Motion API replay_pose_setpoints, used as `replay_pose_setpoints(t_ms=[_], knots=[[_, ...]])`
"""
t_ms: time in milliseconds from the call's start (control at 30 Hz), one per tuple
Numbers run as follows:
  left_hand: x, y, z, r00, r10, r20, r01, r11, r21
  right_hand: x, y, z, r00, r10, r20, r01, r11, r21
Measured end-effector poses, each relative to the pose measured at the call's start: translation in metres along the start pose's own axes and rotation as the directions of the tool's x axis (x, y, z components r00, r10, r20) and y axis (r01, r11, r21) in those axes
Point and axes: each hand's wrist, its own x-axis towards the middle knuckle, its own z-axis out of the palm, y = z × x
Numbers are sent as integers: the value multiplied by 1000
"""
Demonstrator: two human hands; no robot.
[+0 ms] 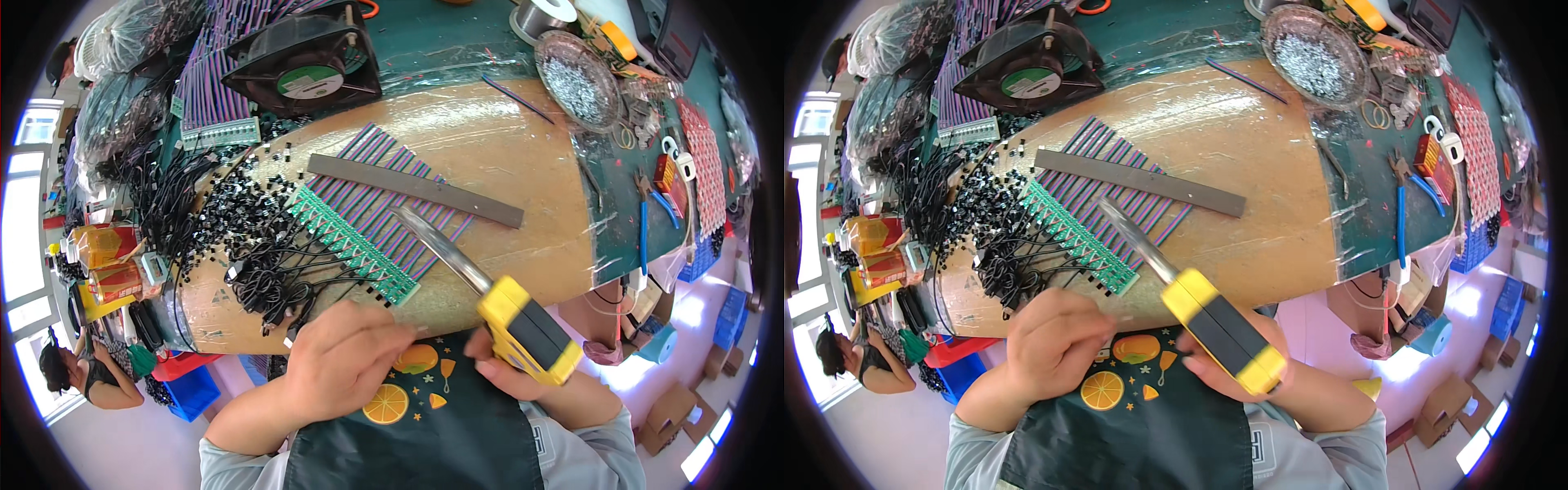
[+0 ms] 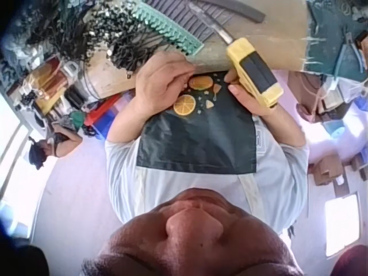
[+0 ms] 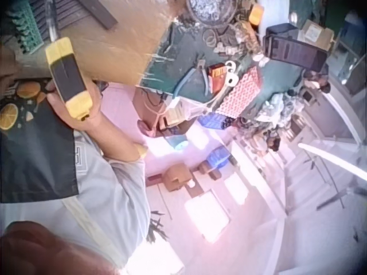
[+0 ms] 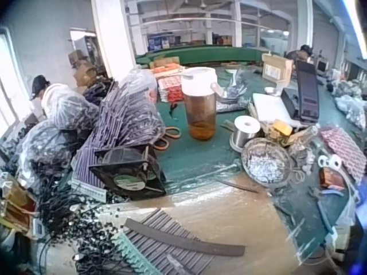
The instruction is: The person attaches wires and electronic components onto a circuit board by hand and solders them into place using a soldering iron.
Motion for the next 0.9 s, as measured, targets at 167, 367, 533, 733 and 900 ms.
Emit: replay_pose_setpoints(t_ms=[167,367,533,733,900], knots=[[-5,11,2,999,44,4,-44,994,-97,26,-7,23,995,-101,9,97,976,196],[-8,11,4,995,96,31,-92,991,-92,22,-9,26,1000,-25,19,24,998,63],[-10,13,4,967,193,164,-197,980,8,35,-21,16,977,-144,156,163,979,-122],[-8,31,-18,905,46,423,-135,974,181,18,-15,7,984,-153,86,164,976,-141],[-9,4,-8,996,-21,84,-7,949,316,3,-12,-2,990,75,-122,-97,979,-181]])
